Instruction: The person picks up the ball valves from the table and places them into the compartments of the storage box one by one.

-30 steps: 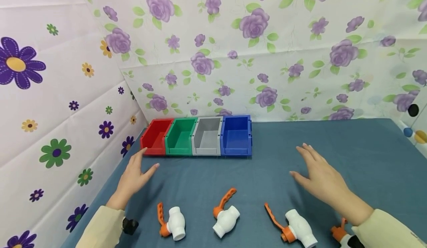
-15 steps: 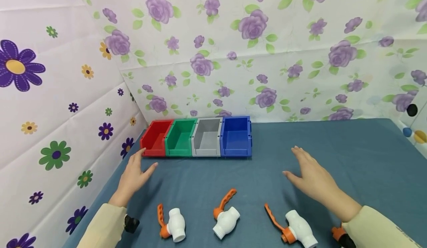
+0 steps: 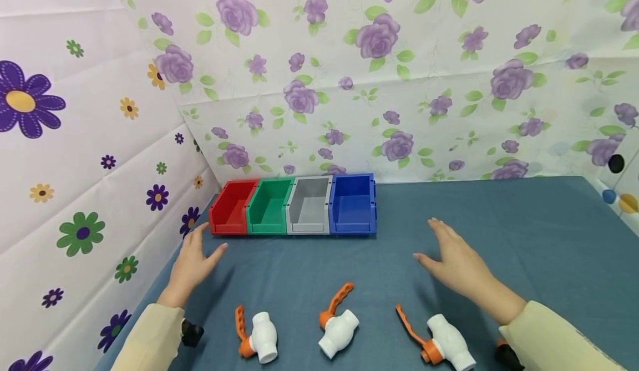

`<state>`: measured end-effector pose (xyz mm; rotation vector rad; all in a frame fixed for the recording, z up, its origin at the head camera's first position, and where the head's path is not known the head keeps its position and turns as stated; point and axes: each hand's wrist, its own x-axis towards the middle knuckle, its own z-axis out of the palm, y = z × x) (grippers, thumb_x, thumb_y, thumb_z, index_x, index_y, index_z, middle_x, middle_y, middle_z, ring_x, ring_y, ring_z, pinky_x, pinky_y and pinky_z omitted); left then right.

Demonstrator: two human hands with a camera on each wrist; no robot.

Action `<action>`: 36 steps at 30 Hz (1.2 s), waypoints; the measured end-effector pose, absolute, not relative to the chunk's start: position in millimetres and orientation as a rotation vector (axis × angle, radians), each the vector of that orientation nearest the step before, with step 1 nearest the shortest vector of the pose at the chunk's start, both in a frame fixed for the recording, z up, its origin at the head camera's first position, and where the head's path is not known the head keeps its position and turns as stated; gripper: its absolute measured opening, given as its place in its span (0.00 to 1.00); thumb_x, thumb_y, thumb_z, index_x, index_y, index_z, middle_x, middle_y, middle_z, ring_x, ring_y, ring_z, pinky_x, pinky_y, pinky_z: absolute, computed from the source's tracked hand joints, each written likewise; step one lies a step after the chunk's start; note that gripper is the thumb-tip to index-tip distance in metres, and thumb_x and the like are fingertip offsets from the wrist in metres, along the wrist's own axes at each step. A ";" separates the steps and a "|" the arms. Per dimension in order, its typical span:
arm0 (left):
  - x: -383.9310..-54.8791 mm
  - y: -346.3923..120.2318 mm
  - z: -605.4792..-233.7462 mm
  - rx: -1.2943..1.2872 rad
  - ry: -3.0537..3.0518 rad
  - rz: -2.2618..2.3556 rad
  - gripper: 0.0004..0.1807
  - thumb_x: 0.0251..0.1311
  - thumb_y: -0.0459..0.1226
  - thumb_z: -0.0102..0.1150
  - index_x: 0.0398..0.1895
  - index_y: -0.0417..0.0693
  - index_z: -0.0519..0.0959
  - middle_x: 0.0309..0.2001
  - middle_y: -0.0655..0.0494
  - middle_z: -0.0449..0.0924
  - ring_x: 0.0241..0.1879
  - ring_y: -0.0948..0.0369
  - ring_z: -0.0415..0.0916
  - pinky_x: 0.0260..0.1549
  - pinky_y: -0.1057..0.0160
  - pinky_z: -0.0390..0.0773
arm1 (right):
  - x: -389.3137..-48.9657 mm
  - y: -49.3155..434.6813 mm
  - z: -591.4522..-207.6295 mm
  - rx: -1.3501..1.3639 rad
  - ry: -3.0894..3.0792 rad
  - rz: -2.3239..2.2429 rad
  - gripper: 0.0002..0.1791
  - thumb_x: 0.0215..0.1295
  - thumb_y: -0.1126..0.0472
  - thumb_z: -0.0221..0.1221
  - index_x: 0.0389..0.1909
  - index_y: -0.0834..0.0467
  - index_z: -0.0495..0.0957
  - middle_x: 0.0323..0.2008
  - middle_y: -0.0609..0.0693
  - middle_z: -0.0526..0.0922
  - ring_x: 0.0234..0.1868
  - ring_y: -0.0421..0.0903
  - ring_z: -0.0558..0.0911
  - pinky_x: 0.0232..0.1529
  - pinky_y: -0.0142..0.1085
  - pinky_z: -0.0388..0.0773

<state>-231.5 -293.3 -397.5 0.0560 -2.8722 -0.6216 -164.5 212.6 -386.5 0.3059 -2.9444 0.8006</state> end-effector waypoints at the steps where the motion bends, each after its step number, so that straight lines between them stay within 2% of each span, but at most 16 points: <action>1: -232.1 -294.7 -396.8 0.066 -2.873 -0.627 0.41 0.63 0.49 0.55 0.72 0.42 0.51 0.67 0.33 0.54 0.62 0.37 0.60 0.52 0.33 0.69 | -164.8 211.5 -386.0 0.304 -2.940 0.814 0.48 0.62 0.46 0.61 0.70 0.72 0.51 0.66 0.76 0.56 0.61 0.74 0.62 0.50 0.66 0.67; 9: -240.9 -299.8 -394.3 0.137 -2.880 -0.664 0.41 0.63 0.50 0.53 0.72 0.41 0.50 0.68 0.33 0.52 0.64 0.38 0.57 0.56 0.34 0.66 | -167.8 207.0 -389.5 0.262 -2.927 0.865 0.47 0.63 0.47 0.60 0.69 0.73 0.51 0.65 0.77 0.56 0.60 0.74 0.63 0.50 0.66 0.68; 29: -259.0 -300.0 -397.9 0.206 -2.832 -0.795 0.41 0.64 0.49 0.52 0.72 0.39 0.48 0.67 0.30 0.52 0.62 0.37 0.59 0.57 0.35 0.65 | -177.3 191.5 -392.2 0.220 -2.889 0.944 0.42 0.64 0.51 0.59 0.68 0.73 0.54 0.64 0.76 0.59 0.60 0.73 0.64 0.51 0.65 0.69; 36: -264.4 -303.2 -405.1 0.255 -2.821 -0.880 0.42 0.64 0.49 0.51 0.72 0.37 0.46 0.66 0.29 0.53 0.61 0.37 0.60 0.59 0.36 0.64 | -178.9 188.0 -394.8 0.204 -2.876 0.991 0.41 0.64 0.53 0.59 0.67 0.74 0.54 0.64 0.76 0.59 0.55 0.73 0.70 0.46 0.61 0.73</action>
